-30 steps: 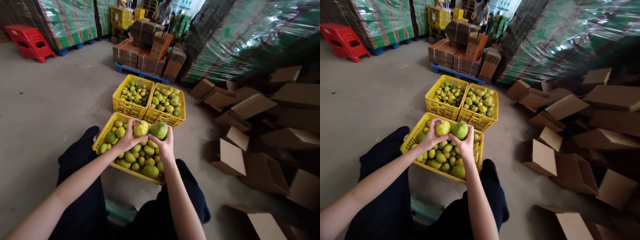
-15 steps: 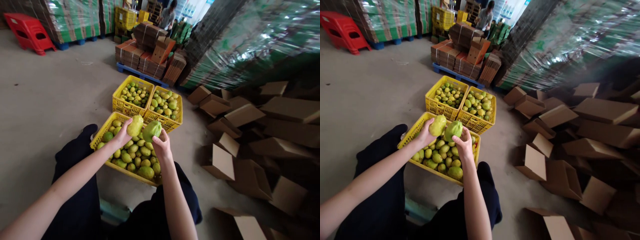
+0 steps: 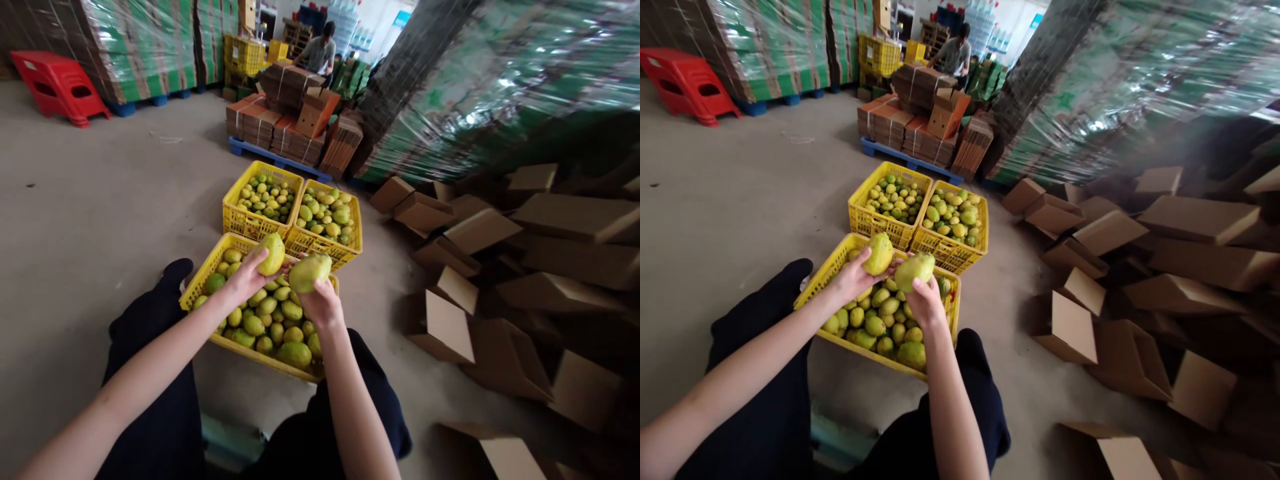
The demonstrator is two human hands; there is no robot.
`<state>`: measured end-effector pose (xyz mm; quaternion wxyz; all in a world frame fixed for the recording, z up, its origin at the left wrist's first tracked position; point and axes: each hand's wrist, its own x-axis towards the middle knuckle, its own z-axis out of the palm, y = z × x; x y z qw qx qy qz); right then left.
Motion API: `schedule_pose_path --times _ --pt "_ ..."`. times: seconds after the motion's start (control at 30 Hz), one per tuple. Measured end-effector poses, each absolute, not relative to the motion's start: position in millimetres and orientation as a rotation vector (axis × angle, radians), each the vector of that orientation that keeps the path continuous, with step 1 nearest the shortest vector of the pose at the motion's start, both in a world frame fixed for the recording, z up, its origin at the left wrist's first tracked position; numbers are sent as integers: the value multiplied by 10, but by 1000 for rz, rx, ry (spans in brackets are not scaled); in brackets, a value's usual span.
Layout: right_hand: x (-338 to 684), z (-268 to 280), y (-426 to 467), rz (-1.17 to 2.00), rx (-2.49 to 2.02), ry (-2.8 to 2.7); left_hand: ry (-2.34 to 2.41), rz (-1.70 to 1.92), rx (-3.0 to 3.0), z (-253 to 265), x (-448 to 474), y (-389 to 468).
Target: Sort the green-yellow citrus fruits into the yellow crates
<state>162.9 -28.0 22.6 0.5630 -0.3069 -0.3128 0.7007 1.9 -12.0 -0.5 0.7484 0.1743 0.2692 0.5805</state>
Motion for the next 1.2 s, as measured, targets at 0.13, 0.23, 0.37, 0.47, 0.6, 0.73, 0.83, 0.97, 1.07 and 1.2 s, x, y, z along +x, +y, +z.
schedule_pose_path --times 0.13,0.23,0.37,0.47,0.6,0.73,0.83,0.97,1.07,1.2 --pt "1594 201 -340 1296 -955 -1048 764 1375 673 16 3 -179" --pt "1596 200 -375 886 -1075 -1289 835 1434 787 50 -27 -216" --pt "1594 213 -394 636 -1112 -1380 820 1513 862 108 -62 -238" --pt "1586 218 -396 617 -1117 -1360 881 1605 908 133 -63 -248" --pt "1578 192 -386 656 -1117 -1348 900 1680 970 143 -46 -270" --pt "1567 173 -376 676 -1106 -1331 895 1661 877 151 -34 -276" --pt "1564 186 -378 646 -1102 -1302 890 1663 854 154 -35 -268" --pt "1577 205 -384 763 -1036 -1150 855 1641 823 117 -47 -265" --pt "1575 205 -362 1124 -960 -928 796 1485 720 39 -44 -246" --pt "1499 169 -292 1576 -882 -615 659 1220 508 -53 -17 -182"
